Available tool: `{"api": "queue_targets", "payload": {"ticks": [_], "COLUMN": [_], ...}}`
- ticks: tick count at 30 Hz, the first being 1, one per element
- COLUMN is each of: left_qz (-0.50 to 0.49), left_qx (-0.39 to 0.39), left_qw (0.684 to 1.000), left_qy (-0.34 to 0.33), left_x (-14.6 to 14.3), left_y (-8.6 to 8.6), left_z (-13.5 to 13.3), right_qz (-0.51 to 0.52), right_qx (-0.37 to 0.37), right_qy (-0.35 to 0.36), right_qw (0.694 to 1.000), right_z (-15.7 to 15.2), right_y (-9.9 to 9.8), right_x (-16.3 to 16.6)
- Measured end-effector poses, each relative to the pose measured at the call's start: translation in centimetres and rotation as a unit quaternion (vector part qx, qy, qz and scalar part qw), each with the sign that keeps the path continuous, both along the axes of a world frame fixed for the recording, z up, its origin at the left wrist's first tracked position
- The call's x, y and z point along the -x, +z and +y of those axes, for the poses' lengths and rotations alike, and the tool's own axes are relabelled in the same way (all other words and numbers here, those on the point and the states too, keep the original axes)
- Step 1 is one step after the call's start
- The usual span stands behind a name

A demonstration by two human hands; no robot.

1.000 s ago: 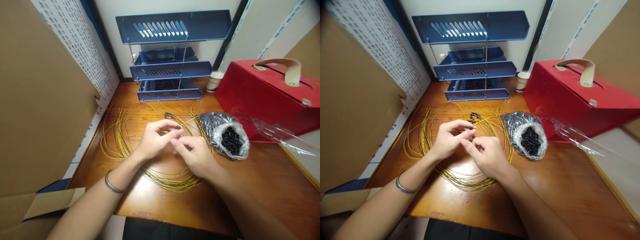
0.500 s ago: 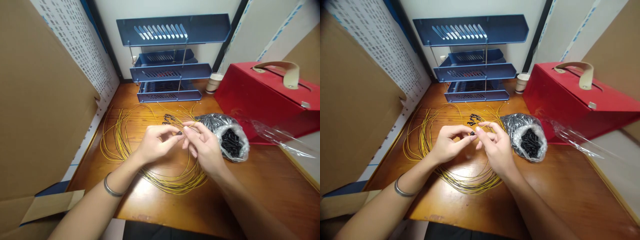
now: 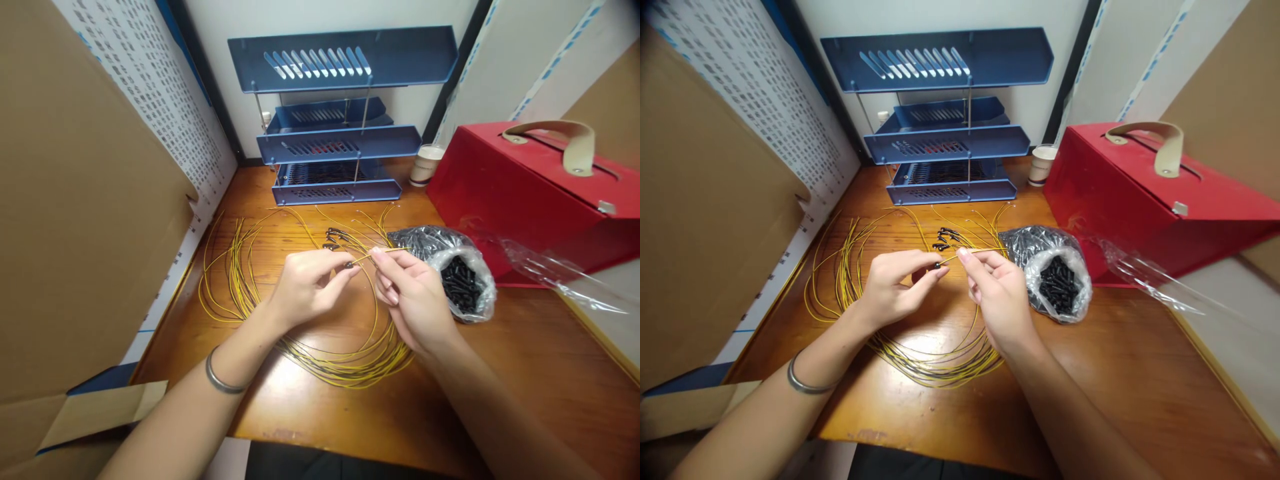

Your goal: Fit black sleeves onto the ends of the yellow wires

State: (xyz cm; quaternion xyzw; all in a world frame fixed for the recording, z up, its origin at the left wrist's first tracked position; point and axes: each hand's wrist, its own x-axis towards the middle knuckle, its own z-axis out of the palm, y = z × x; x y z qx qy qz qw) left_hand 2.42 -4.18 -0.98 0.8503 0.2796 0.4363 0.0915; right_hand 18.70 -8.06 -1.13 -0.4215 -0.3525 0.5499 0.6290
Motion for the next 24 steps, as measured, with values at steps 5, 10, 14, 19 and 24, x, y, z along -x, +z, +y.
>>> {"api": "queue_targets", "payload": {"ticks": [5,10,14,19,24], "left_qz": [0.008,0.023,0.001,0.0,-0.004], "left_qx": [-0.05,-0.077,-0.084,-0.101,-0.114], "left_qw": [0.999,0.997,0.996,0.995,0.993], "left_qy": [0.008,0.0,0.013,0.02,0.002], "left_x": [0.2,0.2,0.2,0.3,0.1], "left_y": [-0.1,-0.2,-0.7,-1.1,-0.8], "left_z": [0.2,0.3,0.6,1.0,0.8], "right_qz": [-0.017,-0.042,0.019,0.02,-0.066], "right_qx": [0.008,-0.013,-0.001,0.003,-0.017], "right_qy": [0.028,0.036,0.01,0.005,0.017], "right_qw": [0.999,0.998,1.0,1.0,0.998], "right_z": [-0.1,-0.2,-0.1,0.0,-0.2], "right_y": [-0.4,-0.8,-0.3,-0.5,-1.1], "right_x": [0.1,0.3,0.3,0.3,0.4]}}
